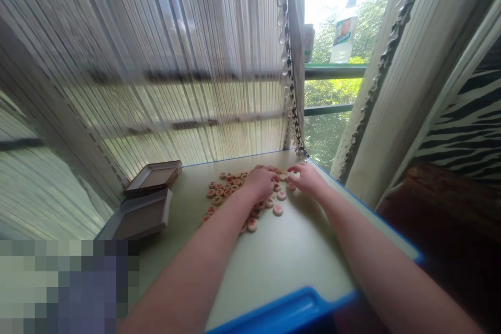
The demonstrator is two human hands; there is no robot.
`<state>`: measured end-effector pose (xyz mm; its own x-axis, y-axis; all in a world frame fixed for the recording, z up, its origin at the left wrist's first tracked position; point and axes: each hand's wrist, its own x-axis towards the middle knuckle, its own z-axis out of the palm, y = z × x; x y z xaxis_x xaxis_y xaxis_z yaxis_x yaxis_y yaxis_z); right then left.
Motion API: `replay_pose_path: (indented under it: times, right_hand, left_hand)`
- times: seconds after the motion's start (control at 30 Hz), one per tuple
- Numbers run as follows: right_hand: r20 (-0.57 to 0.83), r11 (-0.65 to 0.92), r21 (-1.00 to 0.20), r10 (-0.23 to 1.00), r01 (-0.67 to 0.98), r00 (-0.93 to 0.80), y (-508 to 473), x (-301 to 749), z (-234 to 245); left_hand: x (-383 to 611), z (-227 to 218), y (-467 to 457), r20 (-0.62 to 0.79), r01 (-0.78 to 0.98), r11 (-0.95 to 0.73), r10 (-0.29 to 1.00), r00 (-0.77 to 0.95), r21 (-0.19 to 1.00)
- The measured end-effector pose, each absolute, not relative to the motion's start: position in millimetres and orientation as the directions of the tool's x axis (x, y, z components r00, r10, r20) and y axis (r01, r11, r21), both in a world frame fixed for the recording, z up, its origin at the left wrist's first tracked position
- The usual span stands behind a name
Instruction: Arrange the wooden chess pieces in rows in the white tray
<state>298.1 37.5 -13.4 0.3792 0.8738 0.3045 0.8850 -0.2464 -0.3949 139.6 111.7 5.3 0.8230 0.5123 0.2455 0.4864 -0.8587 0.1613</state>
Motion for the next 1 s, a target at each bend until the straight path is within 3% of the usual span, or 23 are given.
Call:
replay_pose_path:
  times: [0.23, 0.63, 0.87, 1.0]
  right_hand:
    - [0.368, -0.145, -0.238, 0.902, 0.96, 0.227, 41.8, 283.9, -22.8]
    - [0.384, -0.12, -0.293, 0.894, 0.949, 0.231, 51.3, 289.2, -29.9]
    - [0.345, -0.256, -0.325, 0.864, 0.911, 0.366, 53.8, 290.2, -33.1]
    - [0.404, -0.178, -0.33, 0.861, 0.927, 0.309, 51.5, 287.3, -31.2]
  left_hand:
    - [137.5, 9.2, 112.9, 0.239, 0.596, -0.781, 0.625, 0.743, 0.187]
    - [135.2, 8.4, 113.1, 0.223, 0.613, -0.784, 0.618, 0.754, 0.1]
    - [134.2, 10.0, 112.3, 0.213, 0.613, -0.785, 0.616, 0.759, 0.086]
    - [134.8, 11.4, 110.8, 0.223, 0.622, -0.778, 0.625, 0.748, 0.094]
